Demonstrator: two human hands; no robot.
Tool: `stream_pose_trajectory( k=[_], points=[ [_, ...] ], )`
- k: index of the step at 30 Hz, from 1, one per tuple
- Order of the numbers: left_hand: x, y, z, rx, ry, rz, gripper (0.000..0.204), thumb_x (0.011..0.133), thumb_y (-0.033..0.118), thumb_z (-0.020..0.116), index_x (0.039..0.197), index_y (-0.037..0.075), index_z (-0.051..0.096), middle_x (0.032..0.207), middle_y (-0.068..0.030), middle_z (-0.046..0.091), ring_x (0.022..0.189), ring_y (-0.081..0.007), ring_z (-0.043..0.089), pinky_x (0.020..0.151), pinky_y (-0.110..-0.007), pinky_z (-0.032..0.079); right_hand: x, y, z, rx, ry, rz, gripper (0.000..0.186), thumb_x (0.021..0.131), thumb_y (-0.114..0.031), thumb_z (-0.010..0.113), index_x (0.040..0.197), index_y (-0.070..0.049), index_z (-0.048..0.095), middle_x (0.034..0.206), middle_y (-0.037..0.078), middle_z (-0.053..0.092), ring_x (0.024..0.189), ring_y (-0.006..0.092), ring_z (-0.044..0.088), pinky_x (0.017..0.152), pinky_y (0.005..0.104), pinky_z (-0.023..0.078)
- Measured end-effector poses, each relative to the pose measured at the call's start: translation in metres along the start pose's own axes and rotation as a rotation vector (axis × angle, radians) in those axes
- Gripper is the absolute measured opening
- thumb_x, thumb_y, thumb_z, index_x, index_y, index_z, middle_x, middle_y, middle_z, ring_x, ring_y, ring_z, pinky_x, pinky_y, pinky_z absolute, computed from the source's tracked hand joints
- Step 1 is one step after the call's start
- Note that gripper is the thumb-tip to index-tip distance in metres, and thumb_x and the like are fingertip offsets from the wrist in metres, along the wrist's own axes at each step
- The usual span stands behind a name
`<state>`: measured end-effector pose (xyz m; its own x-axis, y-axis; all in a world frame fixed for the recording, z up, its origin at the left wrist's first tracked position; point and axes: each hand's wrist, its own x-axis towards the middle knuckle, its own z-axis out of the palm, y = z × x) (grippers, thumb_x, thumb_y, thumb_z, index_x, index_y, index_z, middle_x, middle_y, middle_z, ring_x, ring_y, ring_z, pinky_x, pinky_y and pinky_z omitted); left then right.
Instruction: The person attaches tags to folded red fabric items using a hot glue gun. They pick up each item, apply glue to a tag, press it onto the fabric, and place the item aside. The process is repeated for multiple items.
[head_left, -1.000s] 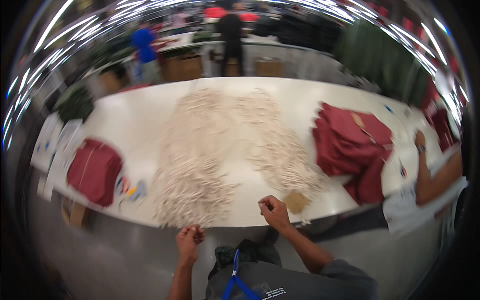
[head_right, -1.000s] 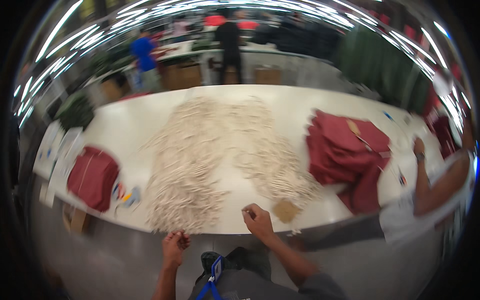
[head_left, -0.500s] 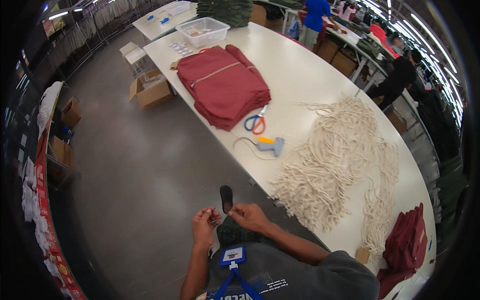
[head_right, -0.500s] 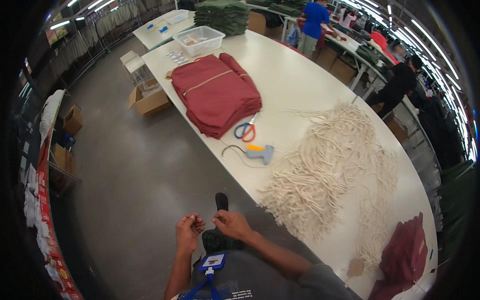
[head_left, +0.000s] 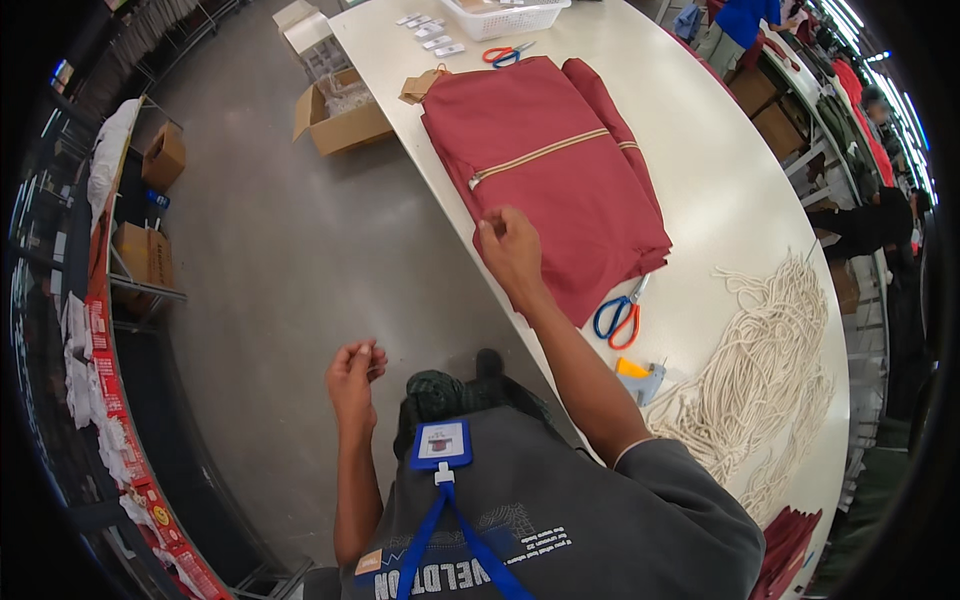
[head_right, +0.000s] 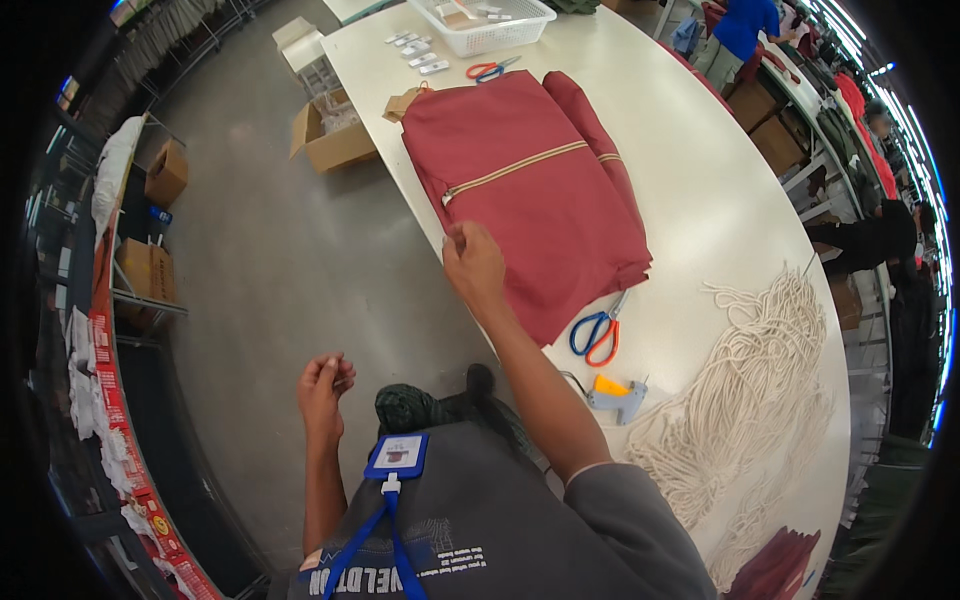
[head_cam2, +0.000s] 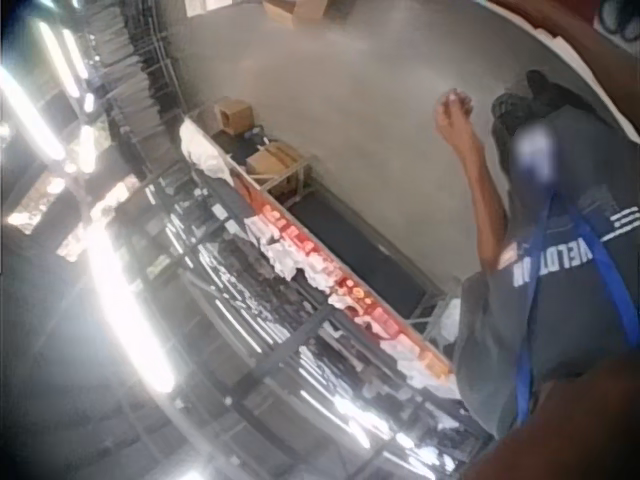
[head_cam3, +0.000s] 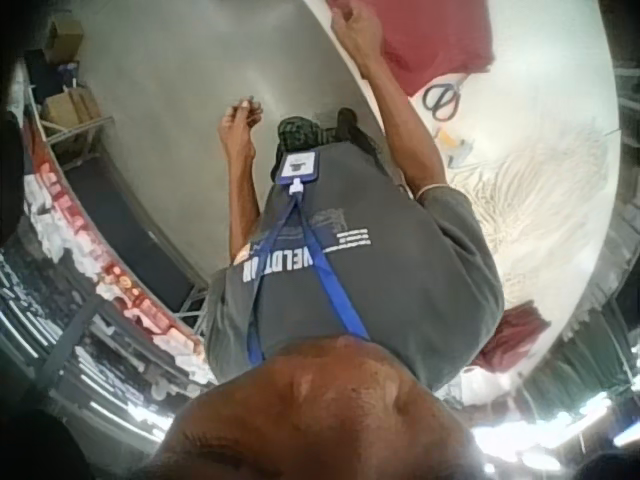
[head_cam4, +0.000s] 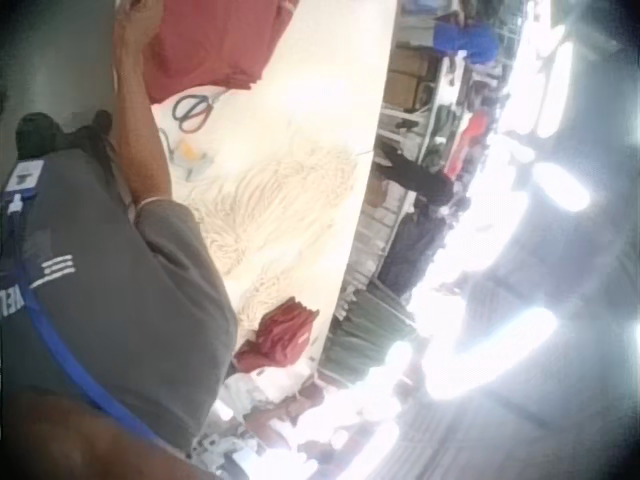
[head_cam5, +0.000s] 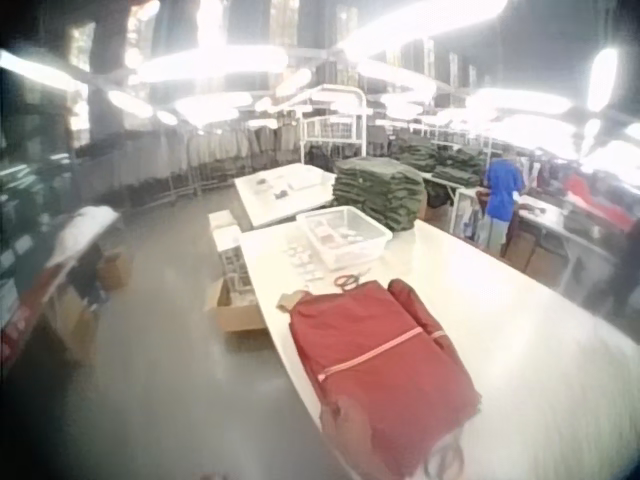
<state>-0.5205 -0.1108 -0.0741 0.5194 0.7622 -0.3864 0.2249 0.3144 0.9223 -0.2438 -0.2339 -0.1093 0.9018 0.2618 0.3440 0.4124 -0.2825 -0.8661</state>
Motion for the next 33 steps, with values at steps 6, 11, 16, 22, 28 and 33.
stream_pose_trajectory(
  k=[6, 11, 16, 22, 28, 33],
  points=[
    [0.111, 0.034, 0.091, 0.119, -0.325, -0.009, 0.017, 0.101, 0.017, 0.064, 0.107, 0.001, 0.069, 0.089, -0.0058, 0.072, 0.082, -0.0128, 0.068, 0.072, -0.027, 0.053, 0.065, 0.038, 0.057, -0.513, -0.056, -0.012, 0.030, 0.080, -0.017, 0.078, 0.107, -0.013, 0.066, 0.105, 0.010, 0.059, 0.104, 0.0315, 0.057, 0.082, 0.0484, 0.044],
    [0.241, 0.036, 0.187, 0.421, -0.551, 0.423, 0.028, 0.089, 0.012, 0.077, 0.111, 0.002, 0.064, 0.097, -0.0066, 0.069, 0.078, -0.0162, 0.066, 0.067, -0.032, 0.053, 0.072, 0.050, 0.076, -0.601, -0.021, 0.109, 0.034, 0.076, -0.014, 0.079, 0.107, -0.013, 0.064, 0.105, 0.009, 0.059, 0.103, 0.0321, 0.057, 0.082, 0.0475, 0.045],
    [0.311, 0.046, 0.253, 0.807, -0.826, 0.858, 0.050, 0.073, 0.008, 0.082, 0.116, 0.007, 0.056, 0.098, -0.0099, 0.061, 0.084, -0.0298, 0.065, 0.071, -0.040, 0.054, 0.078, 0.054, 0.072, -0.381, 0.035, 0.338, 0.027, 0.078, -0.006, 0.073, 0.103, -0.009, 0.063, 0.101, 0.013, 0.059, 0.098, 0.0365, 0.059, 0.084, 0.0474, 0.048],
    [0.349, 0.062, 0.286, 0.811, -1.237, 0.739, 0.055, 0.073, 0.006, 0.079, 0.121, 0.008, 0.054, 0.103, -0.0134, 0.059, 0.092, -0.0346, 0.064, 0.078, -0.046, 0.054, 0.094, 0.056, 0.086, -0.448, 0.138, 0.532, 0.032, 0.077, -0.007, 0.073, 0.106, -0.009, 0.063, 0.103, 0.012, 0.060, 0.101, 0.0361, 0.060, 0.085, 0.0471, 0.048],
    [0.356, 0.065, 0.292, 0.989, -1.322, 0.739, 0.056, 0.075, -0.002, 0.072, 0.126, 0.008, 0.052, 0.105, -0.0161, 0.058, 0.092, -0.0372, 0.063, 0.079, -0.048, 0.054, 0.098, 0.047, 0.097, -0.640, 0.076, 0.546, 0.040, 0.074, -0.013, 0.078, 0.112, -0.013, 0.064, 0.103, 0.010, 0.058, 0.099, 0.0334, 0.059, 0.083, 0.0464, 0.046],
    [0.356, 0.066, 0.297, 0.946, -1.331, 0.687, 0.056, 0.076, -0.001, 0.072, 0.127, 0.008, 0.051, 0.103, -0.0161, 0.057, 0.091, -0.0374, 0.062, 0.079, -0.048, 0.053, 0.092, 0.056, 0.100, -0.662, 0.199, 0.427, 0.028, 0.077, -0.012, 0.079, 0.103, -0.011, 0.071, 0.091, 0.008, 0.059, 0.089, 0.0298, 0.060, 0.077, 0.0434, 0.047]
  ],
)
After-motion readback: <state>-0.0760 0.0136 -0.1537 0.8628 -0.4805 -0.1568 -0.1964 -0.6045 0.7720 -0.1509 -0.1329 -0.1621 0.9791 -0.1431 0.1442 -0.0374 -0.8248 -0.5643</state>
